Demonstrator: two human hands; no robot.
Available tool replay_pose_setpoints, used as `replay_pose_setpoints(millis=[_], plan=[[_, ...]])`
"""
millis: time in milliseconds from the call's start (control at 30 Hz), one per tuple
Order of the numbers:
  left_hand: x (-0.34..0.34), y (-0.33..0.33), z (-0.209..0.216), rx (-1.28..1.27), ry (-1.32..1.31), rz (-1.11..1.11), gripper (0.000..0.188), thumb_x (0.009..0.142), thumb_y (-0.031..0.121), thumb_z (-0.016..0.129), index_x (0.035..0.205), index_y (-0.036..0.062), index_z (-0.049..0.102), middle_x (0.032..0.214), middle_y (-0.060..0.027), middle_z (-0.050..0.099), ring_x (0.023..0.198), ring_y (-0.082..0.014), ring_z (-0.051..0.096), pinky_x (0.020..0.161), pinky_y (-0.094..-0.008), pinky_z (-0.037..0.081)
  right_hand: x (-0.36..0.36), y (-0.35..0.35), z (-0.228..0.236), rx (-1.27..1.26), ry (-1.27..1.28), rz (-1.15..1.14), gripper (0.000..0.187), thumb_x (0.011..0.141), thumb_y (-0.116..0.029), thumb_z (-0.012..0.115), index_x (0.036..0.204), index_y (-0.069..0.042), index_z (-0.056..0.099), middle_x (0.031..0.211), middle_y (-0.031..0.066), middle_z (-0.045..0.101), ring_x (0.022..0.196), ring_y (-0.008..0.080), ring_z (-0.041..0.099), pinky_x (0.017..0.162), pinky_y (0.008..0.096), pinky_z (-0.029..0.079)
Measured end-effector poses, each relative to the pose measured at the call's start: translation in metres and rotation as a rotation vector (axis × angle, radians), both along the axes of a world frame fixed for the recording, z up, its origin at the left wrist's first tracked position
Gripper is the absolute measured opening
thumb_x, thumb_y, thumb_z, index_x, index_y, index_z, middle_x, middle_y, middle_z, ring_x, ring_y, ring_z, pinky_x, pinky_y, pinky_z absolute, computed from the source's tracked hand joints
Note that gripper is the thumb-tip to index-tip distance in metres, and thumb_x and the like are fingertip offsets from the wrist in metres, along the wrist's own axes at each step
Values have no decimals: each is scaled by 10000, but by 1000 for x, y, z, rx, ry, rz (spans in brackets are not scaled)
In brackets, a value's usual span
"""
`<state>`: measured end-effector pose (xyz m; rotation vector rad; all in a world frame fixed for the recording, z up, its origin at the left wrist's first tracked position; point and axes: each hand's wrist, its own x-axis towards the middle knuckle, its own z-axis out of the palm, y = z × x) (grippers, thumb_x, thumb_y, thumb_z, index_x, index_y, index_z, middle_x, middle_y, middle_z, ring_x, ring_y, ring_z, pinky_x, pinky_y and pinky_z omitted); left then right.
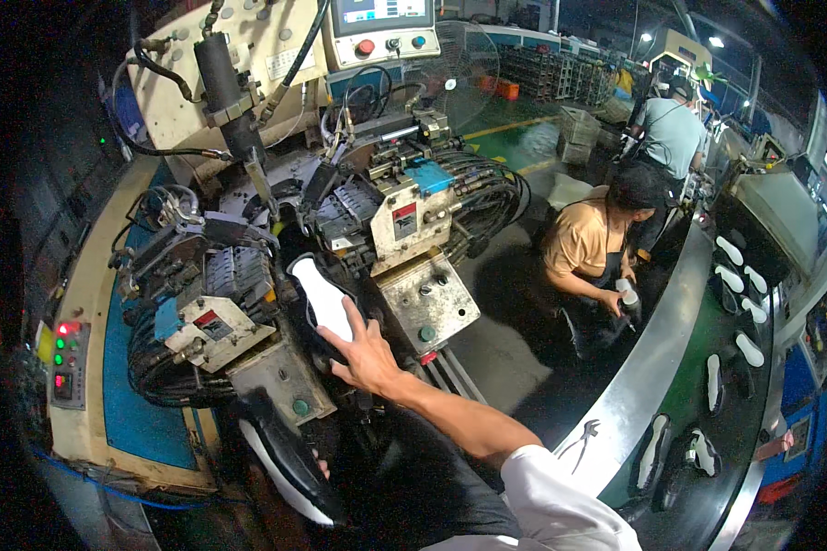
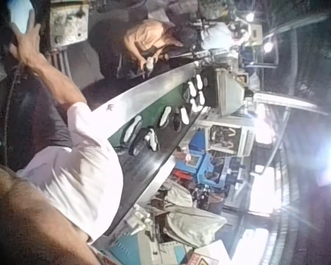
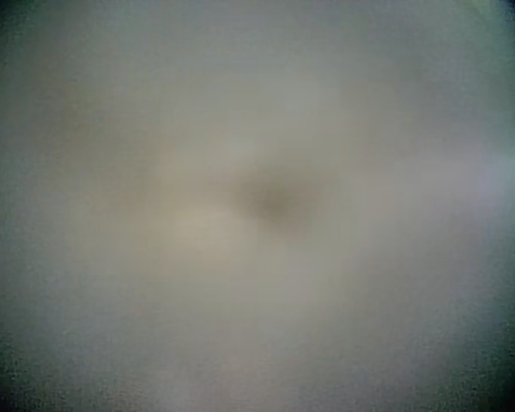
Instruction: Operating a toe-lasting machine to shape shoes in a manufacturing environment.
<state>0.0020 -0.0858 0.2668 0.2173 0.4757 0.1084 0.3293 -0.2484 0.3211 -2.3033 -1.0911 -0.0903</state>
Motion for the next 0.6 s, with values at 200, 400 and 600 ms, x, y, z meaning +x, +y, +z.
replay_pose_setpoints(millis=[200, 400, 600], plan=[[-62, -36, -27, 107, 165, -12, 1068, 1010, 817, 475, 1645, -33, 351, 1547, -291, 539, 1400, -480, 554, 1179, -627, 464, -30, 19, 2, -1, -119, -106, 744, 933, -426, 810, 1604, -234, 553, 1752, 334, 201, 1364, 605, 464, 1135, 632, 468], [-89, -93, -3, 115, 123, 7, 984, 1037, 761, 492, 1598, -44, 418, 1300, -363, 686, 1177, -513, 711, 1054, -624, 572, -25, 22, 15, -186, -461, -2, 859, 938, -576, 763, 1628, -140, 494, 1689, 309, 367, 1565, 534, 314, 1242, 626, 349], [-66, -101, -13, 199, 318, -41, 875, 1067, 713, 484, 1590, 13, 440, 1295, -362, 696, 1119, -481, 737, 976, -591, 609, -14, 29, 14, -230, -451, -15, 845, 922, -506, 796, 1613, -125, 495, 1636, 285, 428, 1475, 578, 393, 1141, 568, 497]])
